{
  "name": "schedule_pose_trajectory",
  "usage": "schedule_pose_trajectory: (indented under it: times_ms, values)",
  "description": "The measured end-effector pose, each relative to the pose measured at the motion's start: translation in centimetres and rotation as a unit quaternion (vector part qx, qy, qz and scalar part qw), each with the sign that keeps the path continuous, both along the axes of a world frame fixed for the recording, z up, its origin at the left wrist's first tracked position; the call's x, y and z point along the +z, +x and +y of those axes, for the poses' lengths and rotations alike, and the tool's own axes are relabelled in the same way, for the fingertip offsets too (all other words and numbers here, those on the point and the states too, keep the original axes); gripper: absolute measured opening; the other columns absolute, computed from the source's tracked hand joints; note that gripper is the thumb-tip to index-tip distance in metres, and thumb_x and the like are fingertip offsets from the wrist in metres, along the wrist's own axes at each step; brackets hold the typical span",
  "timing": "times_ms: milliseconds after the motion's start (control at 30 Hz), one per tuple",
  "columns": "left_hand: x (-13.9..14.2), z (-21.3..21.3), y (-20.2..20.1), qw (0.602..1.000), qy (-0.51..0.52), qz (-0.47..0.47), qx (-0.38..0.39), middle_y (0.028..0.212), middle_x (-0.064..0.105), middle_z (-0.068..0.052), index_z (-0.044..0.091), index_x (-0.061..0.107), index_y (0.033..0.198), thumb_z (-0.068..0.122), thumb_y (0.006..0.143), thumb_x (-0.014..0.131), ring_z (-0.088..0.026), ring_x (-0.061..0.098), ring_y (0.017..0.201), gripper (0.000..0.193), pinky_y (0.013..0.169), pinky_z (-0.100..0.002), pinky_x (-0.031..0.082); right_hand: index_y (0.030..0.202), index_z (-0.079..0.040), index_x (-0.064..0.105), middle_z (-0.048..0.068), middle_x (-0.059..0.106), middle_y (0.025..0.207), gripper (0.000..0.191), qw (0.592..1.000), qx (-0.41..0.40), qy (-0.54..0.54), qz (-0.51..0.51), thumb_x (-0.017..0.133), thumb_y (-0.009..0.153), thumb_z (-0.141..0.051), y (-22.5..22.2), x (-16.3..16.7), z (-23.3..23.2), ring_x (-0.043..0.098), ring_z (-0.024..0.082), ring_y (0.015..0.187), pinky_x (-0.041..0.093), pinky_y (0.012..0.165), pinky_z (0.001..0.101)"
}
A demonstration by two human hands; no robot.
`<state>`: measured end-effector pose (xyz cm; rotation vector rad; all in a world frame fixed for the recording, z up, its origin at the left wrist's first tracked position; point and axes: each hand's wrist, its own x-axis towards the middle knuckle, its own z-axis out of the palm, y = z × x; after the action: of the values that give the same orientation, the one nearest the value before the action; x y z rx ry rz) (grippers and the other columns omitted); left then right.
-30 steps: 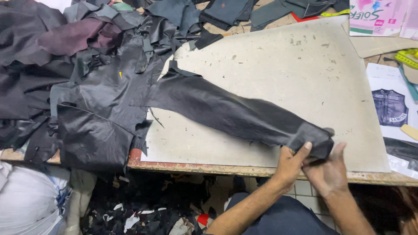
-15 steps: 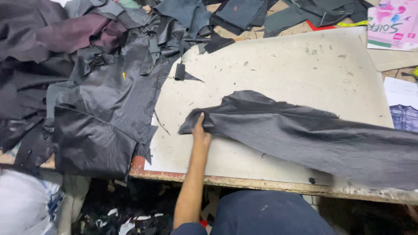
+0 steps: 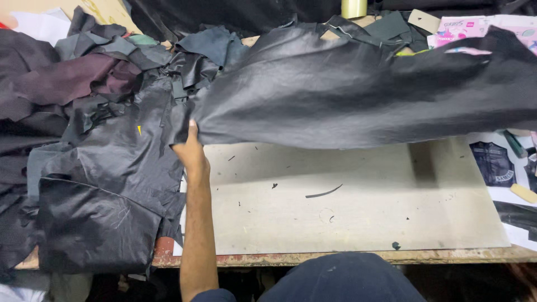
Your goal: The person marks a large piece of black leather with chalk, then uses a utility knife to cut along the marked lines. They remove the cut piece and repeat the process with another section of leather, using a printed template to guide the cuts.
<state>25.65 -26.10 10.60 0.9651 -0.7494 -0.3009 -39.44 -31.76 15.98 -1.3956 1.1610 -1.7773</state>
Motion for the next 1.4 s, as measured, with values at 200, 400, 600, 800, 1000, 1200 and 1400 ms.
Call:
schedule_pose_trajectory:
  times_ms: [200,400,600,800,1000,1200,1400]
  values:
    - [-11.1,9.1,-1.4,0.991,0.111,0.056,0.057,0.130,0.069,-0.011,-0.006,0.064,0.131,0.001,0.094,0.063,-0.020,0.066,0.115,0.038,0.100,-0.029,0.050,0.150,0.002,0.035,0.017,0.064,0.111,0.077,0.981,-0.093,0.148,0.089,0.081,0.088,0.007,-6.7,-14.1,0.6,0.068,0.023,0.083,0.056,0.058,0.0317]
    - [-16.8,17.7,-3.5,0.947,0.273,0.019,0.170,0.125,0.071,-0.012,-0.007,0.065,0.127,0.000,0.095,0.066,-0.023,0.067,0.110,0.033,0.099,-0.032,0.050,0.143,0.006,0.040,0.018,0.066,0.097,0.067,0.944,-0.165,0.219,0.185,0.083,0.092,0.010,-10.4,-22.5,3.7,0.068,0.024,0.068,0.054,0.051,0.0336]
    - [-14.6,20.7,-6.5,0.933,0.294,-0.055,0.200,0.116,0.075,-0.013,-0.007,0.070,0.120,-0.002,0.093,0.068,-0.023,0.070,0.101,0.027,0.093,-0.033,0.053,0.116,0.007,0.063,0.013,0.070,0.081,0.032,0.935,-0.185,0.176,0.244,0.084,0.093,0.008,-12.3,-23.2,4.0,0.071,0.022,0.071,0.051,0.056,0.0351]
    - [-14.3,21.1,-6.8,0.944,0.276,-0.070,0.165,0.118,0.076,-0.011,-0.005,0.071,0.121,-0.004,0.092,0.068,-0.022,0.071,0.103,0.029,0.095,-0.032,0.053,0.101,0.008,0.071,0.013,0.070,0.076,0.017,0.878,-0.195,0.243,0.364,0.075,0.094,-0.006,-15.8,-23.9,4.0,0.072,0.024,0.072,0.055,0.074,0.0309]
    - [-17.4,22.0,-5.1,0.865,0.380,-0.060,0.323,0.098,0.071,-0.022,-0.016,0.065,0.096,0.018,0.081,0.092,-0.029,0.068,0.085,0.045,0.080,-0.040,0.056,0.125,0.004,0.061,0.019,0.063,0.113,0.035,0.855,-0.232,0.072,0.459,0.066,0.095,-0.015,-11.7,-20.4,6.9,0.061,0.032,0.109,0.048,0.099,0.0422]
    - [-18.8,22.6,-1.4,0.861,0.371,-0.038,0.346,0.088,0.073,-0.025,-0.014,0.065,0.084,0.029,0.078,0.093,-0.032,0.064,0.076,0.052,0.073,-0.044,0.052,0.150,0.000,0.049,0.023,0.050,0.153,0.062,0.795,0.128,-0.033,0.591,0.058,0.098,-0.031,0.7,-17.3,9.2,0.044,0.039,0.144,0.036,0.119,0.0544]
    - [-18.6,24.9,2.6,0.887,0.347,-0.146,0.267,0.087,0.075,-0.016,-0.007,0.072,0.093,0.017,0.088,0.086,-0.029,0.067,0.077,0.029,0.077,-0.040,0.053,0.163,0.000,0.037,0.030,0.032,0.168,0.084,0.744,0.003,0.161,0.648,0.051,0.098,-0.053,-1.3,-18.5,3.3,0.029,0.045,0.155,0.024,0.122,0.0617]
